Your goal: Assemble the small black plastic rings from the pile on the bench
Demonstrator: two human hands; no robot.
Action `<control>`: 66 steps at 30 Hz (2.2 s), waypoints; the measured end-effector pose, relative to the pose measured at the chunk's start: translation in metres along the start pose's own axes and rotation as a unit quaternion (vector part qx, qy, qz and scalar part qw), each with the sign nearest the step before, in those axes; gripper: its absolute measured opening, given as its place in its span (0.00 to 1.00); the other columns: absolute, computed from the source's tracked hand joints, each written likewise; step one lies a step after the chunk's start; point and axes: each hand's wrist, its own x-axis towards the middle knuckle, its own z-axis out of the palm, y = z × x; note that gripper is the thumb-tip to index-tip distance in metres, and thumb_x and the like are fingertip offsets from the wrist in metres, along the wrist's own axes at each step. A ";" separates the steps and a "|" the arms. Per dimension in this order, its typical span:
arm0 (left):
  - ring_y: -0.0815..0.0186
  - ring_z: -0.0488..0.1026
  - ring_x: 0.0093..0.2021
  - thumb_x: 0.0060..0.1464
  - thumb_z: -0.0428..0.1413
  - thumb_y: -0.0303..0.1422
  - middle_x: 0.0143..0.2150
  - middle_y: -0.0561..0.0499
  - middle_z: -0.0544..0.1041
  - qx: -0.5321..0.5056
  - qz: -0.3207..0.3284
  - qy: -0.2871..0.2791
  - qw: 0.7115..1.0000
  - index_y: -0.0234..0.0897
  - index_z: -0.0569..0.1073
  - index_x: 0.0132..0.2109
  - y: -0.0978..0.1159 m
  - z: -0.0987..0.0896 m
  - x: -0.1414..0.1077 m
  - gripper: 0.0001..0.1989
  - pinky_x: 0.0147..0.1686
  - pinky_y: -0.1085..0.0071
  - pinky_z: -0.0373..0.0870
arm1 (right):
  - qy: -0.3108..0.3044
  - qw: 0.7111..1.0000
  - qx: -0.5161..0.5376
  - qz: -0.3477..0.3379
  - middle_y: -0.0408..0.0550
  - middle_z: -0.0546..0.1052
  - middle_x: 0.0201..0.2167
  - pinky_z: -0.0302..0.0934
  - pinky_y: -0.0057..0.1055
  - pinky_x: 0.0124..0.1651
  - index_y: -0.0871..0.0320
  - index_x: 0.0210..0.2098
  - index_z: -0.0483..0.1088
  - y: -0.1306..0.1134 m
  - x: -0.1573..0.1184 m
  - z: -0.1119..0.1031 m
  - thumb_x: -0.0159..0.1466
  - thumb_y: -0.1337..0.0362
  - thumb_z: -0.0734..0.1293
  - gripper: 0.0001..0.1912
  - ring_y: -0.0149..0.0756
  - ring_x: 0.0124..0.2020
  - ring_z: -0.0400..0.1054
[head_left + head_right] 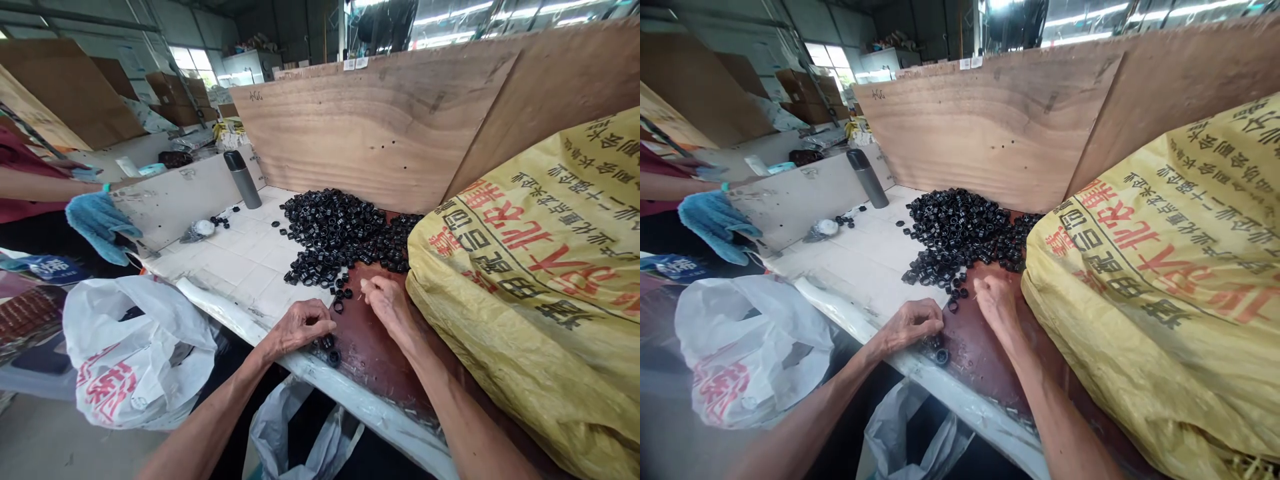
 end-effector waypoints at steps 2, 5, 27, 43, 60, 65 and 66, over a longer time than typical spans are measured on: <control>0.68 0.70 0.29 0.58 0.57 0.40 0.30 0.50 0.74 0.008 -0.035 0.019 0.999 0.34 0.75 0.31 0.000 0.000 0.004 0.14 0.30 0.72 0.65 | 0.003 0.996 -0.064 -0.061 0.41 0.72 0.20 0.59 0.26 0.25 0.57 0.24 0.69 0.013 0.011 -0.007 0.54 0.64 0.66 0.04 0.31 0.21 0.65; 0.69 0.68 0.26 0.55 0.60 0.41 0.28 0.54 0.73 0.041 -0.053 0.060 0.996 0.36 0.75 0.42 -0.005 0.004 0.012 0.13 0.26 0.73 0.63 | -0.028 0.990 -0.086 -0.112 0.43 0.75 0.29 0.64 0.30 0.36 0.58 0.33 0.73 0.019 0.012 -0.006 0.50 0.71 0.66 0.10 0.35 0.31 0.70; 0.65 0.72 0.40 0.53 0.57 0.29 0.42 0.48 0.74 -0.006 -0.004 0.161 0.987 0.39 0.74 0.52 -0.020 0.019 0.020 0.18 0.39 0.69 0.71 | -0.110 0.972 0.023 -0.206 0.49 0.77 0.40 0.67 0.32 0.44 0.57 0.46 0.73 -0.026 -0.021 0.012 0.60 0.73 0.66 0.15 0.36 0.40 0.73; 0.68 0.74 0.38 0.47 0.67 0.34 0.43 0.50 0.76 -0.209 -0.005 0.221 0.953 0.37 0.77 0.43 -0.018 0.020 0.014 0.15 0.40 0.71 0.72 | -0.070 0.969 0.024 -0.237 0.48 0.77 0.38 0.67 0.33 0.42 0.56 0.43 0.75 -0.037 -0.027 0.009 0.62 0.69 0.65 0.11 0.37 0.37 0.72; 0.64 0.71 0.44 0.47 0.68 0.33 0.44 0.48 0.73 -0.225 0.037 0.226 0.947 0.38 0.80 0.39 -0.012 0.016 0.013 0.11 0.46 0.67 0.71 | -0.038 0.958 0.011 -0.285 0.49 0.77 0.37 0.67 0.32 0.44 0.56 0.38 0.73 -0.044 -0.031 0.012 0.64 0.70 0.64 0.07 0.38 0.40 0.72; 0.62 0.72 0.45 0.48 0.68 0.34 0.43 0.47 0.74 -0.199 0.047 0.224 0.953 0.37 0.81 0.39 -0.013 0.015 0.013 0.10 0.46 0.66 0.72 | -0.032 0.966 -0.029 -0.254 0.48 0.78 0.31 0.66 0.28 0.37 0.57 0.35 0.73 -0.039 -0.030 0.017 0.66 0.61 0.65 0.07 0.36 0.32 0.73; 0.62 0.73 0.45 0.48 0.68 0.34 0.44 0.46 0.75 -0.189 0.052 0.226 0.954 0.37 0.81 0.39 -0.013 0.016 0.013 0.11 0.47 0.65 0.72 | -0.036 0.967 -0.038 -0.251 0.47 0.78 0.29 0.65 0.28 0.35 0.57 0.35 0.72 -0.037 -0.031 0.017 0.67 0.59 0.64 0.09 0.35 0.29 0.73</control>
